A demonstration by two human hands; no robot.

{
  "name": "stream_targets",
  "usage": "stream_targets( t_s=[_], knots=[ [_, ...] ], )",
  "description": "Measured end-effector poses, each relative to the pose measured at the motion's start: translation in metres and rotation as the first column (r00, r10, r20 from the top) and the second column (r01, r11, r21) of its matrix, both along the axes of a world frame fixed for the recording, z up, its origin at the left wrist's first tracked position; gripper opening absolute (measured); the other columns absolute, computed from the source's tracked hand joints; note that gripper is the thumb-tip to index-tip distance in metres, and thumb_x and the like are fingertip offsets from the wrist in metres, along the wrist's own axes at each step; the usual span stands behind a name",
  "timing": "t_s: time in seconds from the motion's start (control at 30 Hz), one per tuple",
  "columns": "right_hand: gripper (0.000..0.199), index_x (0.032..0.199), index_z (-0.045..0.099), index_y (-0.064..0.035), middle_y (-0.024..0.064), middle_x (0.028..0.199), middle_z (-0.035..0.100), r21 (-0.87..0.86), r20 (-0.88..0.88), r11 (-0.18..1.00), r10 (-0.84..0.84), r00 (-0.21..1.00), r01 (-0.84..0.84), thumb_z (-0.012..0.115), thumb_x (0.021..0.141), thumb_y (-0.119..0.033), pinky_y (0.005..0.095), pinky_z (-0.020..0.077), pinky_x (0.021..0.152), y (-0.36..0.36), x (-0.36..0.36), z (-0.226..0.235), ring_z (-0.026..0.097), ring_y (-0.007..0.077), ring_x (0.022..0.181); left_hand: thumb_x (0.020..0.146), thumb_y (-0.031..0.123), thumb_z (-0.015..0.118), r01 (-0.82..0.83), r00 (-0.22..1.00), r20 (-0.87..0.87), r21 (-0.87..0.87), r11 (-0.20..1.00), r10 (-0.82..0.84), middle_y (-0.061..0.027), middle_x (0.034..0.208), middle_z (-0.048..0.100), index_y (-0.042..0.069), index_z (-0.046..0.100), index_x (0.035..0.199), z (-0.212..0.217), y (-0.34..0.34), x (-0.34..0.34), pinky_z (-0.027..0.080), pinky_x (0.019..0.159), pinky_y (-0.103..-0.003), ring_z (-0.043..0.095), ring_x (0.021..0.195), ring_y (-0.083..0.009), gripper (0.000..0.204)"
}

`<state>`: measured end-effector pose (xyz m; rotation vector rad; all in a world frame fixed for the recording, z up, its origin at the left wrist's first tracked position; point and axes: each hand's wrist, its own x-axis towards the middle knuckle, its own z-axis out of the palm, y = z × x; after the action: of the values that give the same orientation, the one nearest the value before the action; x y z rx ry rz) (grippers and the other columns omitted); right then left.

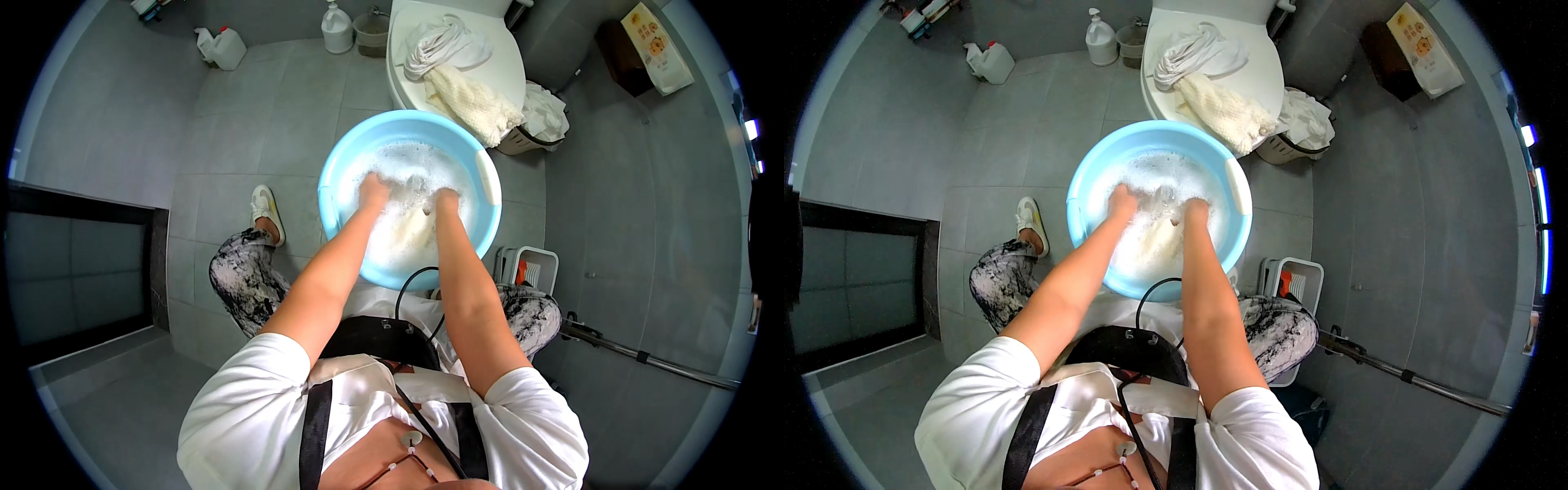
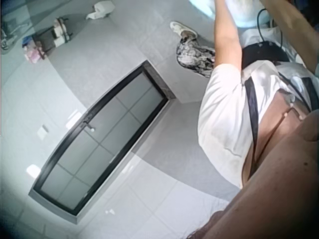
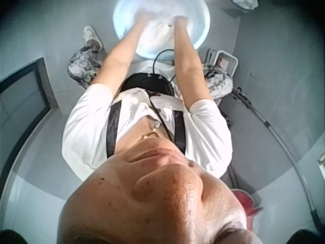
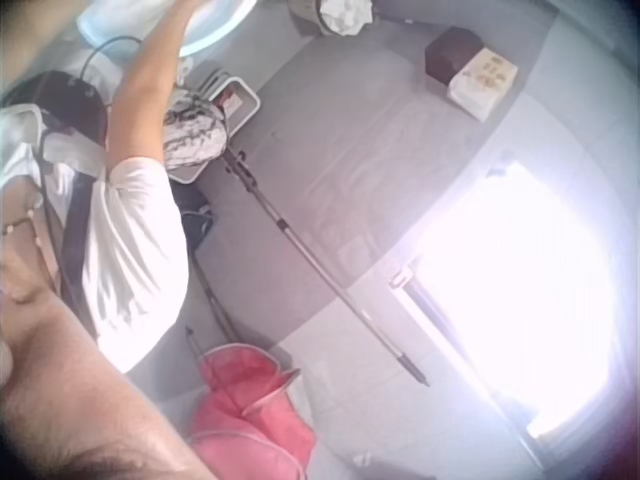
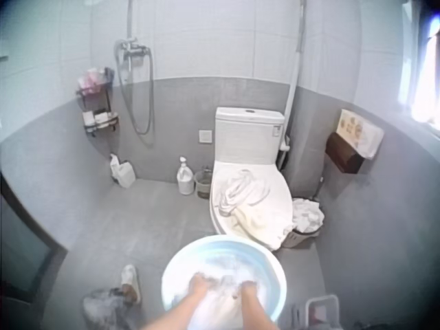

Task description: The person washes a white cloth in a basin of soapy water by hand, scrubbing the fabric against itself and wringing it out.

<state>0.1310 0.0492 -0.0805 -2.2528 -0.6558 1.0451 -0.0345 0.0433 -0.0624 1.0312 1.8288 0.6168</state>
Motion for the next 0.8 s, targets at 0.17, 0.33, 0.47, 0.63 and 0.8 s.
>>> stream_targets(
  t_s=[0.17, 0.33, 0.47, 0.63, 0.8],
  knots=[
    [0.033, 0.107, 0.05, -0.0067, 0.0106, 0.101, 0.054, 0.295, -0.696, 0.921, 0.026, 0.718, 0.253, 0.05, 0.081, -0.027, 0.0346, 0.0432, 0.078, 0.0, -0.015, 0.044, 0.052, 0.0242, 0.092, 0.084, 0.028, 0.044, -0.2, 0.623, 0.746, -0.138, 0.97, 0.235, -0.0138, 0.113, 0.049, 0.004, 0.043, 0.116, -0.014, 0.002, 0.009, 0.039, 0.084, -0.041, 0.048, 0.103, -0.0273, 0.041],
    [0.033, 0.108, 0.048, -0.0065, 0.008, 0.1, 0.053, 0.405, -0.853, 0.88, 0.265, 0.45, 0.248, 0.048, 0.085, -0.03, 0.0334, 0.0427, 0.077, -0.005, -0.012, 0.087, 0.051, 0.0211, 0.091, 0.09, 0.039, 0.029, -0.087, 0.078, 0.911, -0.4, 0.913, 0.406, -0.0109, 0.119, 0.044, 0.007, 0.041, 0.119, 0.086, -0.006, 0.025, 0.036, 0.088, -0.037, 0.045, 0.108, -0.0252, 0.046],
    [0.028, 0.099, 0.054, -0.0096, 0.0086, 0.091, 0.057, 0.636, -0.439, 0.768, 0.441, 0.783, -0.076, 0.056, 0.079, -0.029, 0.034, 0.0446, 0.071, -0.03, -0.034, 0.135, 0.055, 0.0215, 0.082, 0.087, 0.052, 0.022, -0.186, 0.32, 0.889, -0.279, 0.942, 0.326, -0.0103, 0.119, 0.044, 0.006, 0.041, 0.118, 0.113, -0.014, 0.034, 0.035, 0.09, -0.041, 0.043, 0.108, -0.0255, 0.059],
    [0.023, 0.089, 0.058, -0.0109, 0.0145, 0.069, 0.059, 0.536, 0.554, 0.337, 0.551, 0.624, -0.774, 0.06, 0.072, -0.027, 0.0346, 0.0449, 0.058, -0.071, -0.061, 0.158, 0.057, 0.0283, 0.061, 0.084, 0.053, 0.036, 0.128, -0.478, 0.868, 0.22, 0.967, -0.134, -0.0058, 0.086, 0.056, 0.01, 0.054, 0.092, 0.001, 0.014, 0.016, 0.043, 0.071, -0.031, 0.052, 0.08, -0.0175, 0.047],
    [0.026, 0.086, 0.054, -0.0051, 0.0188, 0.068, 0.057, 0.493, 0.408, 0.717, 0.31, 0.859, -0.493, 0.058, 0.074, -0.028, 0.0409, 0.0423, 0.056, -0.033, -0.035, 0.133, 0.055, 0.0355, 0.063, 0.085, 0.04, 0.042, -0.323, 0.258, 0.882, -0.306, 0.896, 0.394, -0.0073, 0.084, 0.058, 0.008, 0.053, 0.09, 0.101, -0.016, 0.061, 0.045, 0.066, -0.036, 0.055, 0.076, -0.0216, 0.035]
  ],
)
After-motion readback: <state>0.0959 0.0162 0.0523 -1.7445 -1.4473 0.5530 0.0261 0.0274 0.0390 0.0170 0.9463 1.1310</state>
